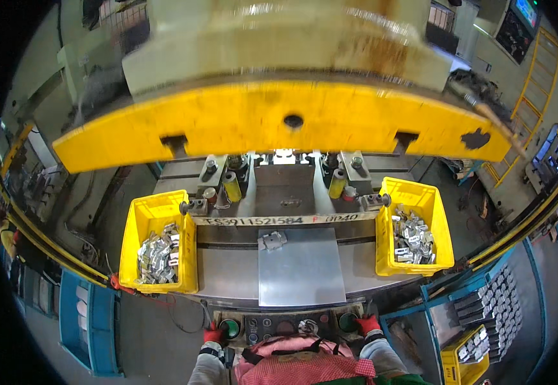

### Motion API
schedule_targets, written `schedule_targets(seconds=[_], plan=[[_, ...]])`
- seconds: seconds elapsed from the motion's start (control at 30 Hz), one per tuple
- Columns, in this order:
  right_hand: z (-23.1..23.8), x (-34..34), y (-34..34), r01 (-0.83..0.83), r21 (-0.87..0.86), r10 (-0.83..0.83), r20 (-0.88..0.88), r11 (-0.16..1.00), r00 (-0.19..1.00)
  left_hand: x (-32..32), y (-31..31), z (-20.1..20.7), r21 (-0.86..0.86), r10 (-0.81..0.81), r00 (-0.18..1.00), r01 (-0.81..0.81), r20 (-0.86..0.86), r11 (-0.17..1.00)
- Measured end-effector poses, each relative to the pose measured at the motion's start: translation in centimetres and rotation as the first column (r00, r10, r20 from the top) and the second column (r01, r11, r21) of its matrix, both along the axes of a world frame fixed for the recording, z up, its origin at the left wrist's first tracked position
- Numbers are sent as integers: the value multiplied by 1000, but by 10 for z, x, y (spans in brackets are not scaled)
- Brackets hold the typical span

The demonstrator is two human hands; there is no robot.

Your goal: Operate a large industrial press to stamp metal components, using a prying tool to handle parts.

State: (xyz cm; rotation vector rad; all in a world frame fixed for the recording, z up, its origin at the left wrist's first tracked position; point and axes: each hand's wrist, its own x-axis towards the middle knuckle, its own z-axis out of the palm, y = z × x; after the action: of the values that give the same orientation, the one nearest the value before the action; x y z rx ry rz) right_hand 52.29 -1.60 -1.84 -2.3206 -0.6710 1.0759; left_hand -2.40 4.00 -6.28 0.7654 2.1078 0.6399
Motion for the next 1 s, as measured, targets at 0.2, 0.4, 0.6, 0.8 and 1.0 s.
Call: schedule_targets(seconds=[0.2,0.4,0.6,0.8,1.0], plan=[[-23,82,-49,528,542,-708,192,654,680,-5,-34,91,156,513,793,-582,329,798],[216,23,45,209,830,-647,219,518,730,-42,23,209,759,421,904,-322,69,566],[320,-52,189,-256,795,170,193,550,966,94,178,382,605,-247,929,31,276,796],[325,-79,327,-449,742,460,214,497,862,231,280,389,543,-559,579,225,594,809],[306,-122,397,-506,640,479,235,578,846,245,390,289,630,-562,748,254,353,733]])
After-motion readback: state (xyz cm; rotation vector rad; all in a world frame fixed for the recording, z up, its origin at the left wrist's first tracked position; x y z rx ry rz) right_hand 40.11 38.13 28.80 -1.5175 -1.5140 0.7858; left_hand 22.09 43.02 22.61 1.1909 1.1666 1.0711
